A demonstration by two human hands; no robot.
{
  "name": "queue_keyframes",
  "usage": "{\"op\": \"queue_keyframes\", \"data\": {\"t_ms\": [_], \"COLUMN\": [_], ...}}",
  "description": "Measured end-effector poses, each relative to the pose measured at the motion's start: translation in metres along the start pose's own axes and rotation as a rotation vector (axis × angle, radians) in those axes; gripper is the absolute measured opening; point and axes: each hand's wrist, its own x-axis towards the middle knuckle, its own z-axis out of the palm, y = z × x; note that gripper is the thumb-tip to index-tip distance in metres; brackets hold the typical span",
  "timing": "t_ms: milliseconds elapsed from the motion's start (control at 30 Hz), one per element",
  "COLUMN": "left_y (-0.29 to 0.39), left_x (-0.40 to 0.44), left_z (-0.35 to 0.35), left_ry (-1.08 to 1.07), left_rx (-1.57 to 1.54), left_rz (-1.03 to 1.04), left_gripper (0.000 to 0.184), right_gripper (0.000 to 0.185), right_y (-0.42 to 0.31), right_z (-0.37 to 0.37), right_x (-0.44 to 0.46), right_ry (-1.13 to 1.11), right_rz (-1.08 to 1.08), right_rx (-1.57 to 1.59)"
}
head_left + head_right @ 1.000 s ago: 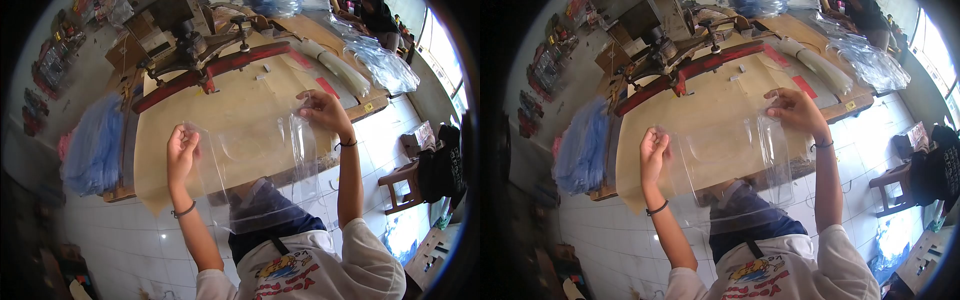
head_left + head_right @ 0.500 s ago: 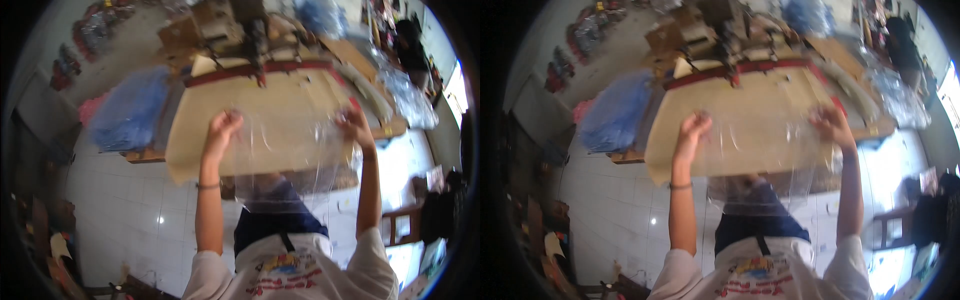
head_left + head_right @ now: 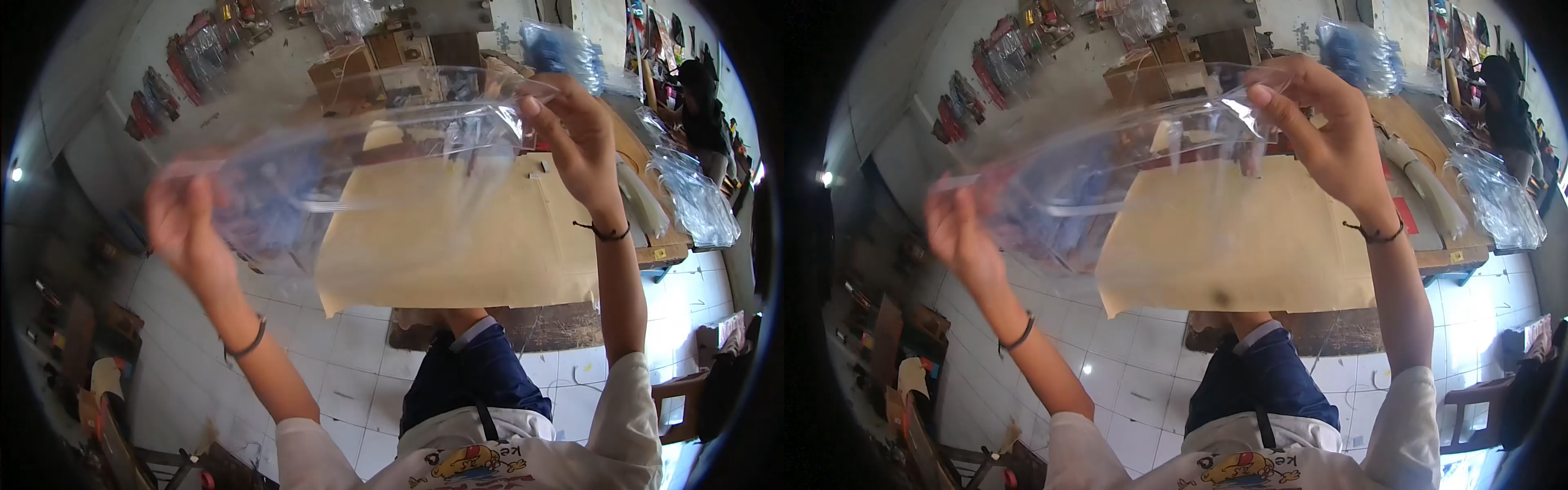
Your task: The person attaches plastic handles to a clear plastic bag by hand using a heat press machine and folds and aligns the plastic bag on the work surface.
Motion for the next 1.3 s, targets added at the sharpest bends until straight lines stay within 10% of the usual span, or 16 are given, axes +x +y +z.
{"op": "queue_keyframes", "data": {"t_ms": [167, 367, 667, 900, 1300], "left_y": [0.006, -0.005, -0.022, -0.027, -0.020], "left_x": [-0.061, -0.137, -0.146, -0.171, -0.238], "left_z": [-0.046, -0.024, -0.009, -0.018, -0.018], "left_ry": [-0.273, -0.017, 0.032, -0.090, -0.469], "left_rx": [0.024, -0.082, -0.098, -0.004, 0.597], "left_rz": [0.304, -0.396, -0.452, -0.466, -0.020], "left_gripper": [0.015, 0.022, 0.024, 0.011, 0.024], "right_gripper": [0.021, 0.029, 0.029, 0.012, 0.020], "right_y": [0.011, 0.040, 0.058, 0.075, 0.102], "right_z": [0.001, 0.008, 0.013, 0.016, -0.016], "right_x": [-0.028, -0.060, -0.069, -0.086, -0.128], "right_ry": [-0.055, -0.154, -0.334, -0.215, -0.626], "right_rz": [-0.137, 0.142, 0.448, 0.246, -0.346], "right_rx": [-0.123, -0.024, 0.158, 0.021, -0.536]}}
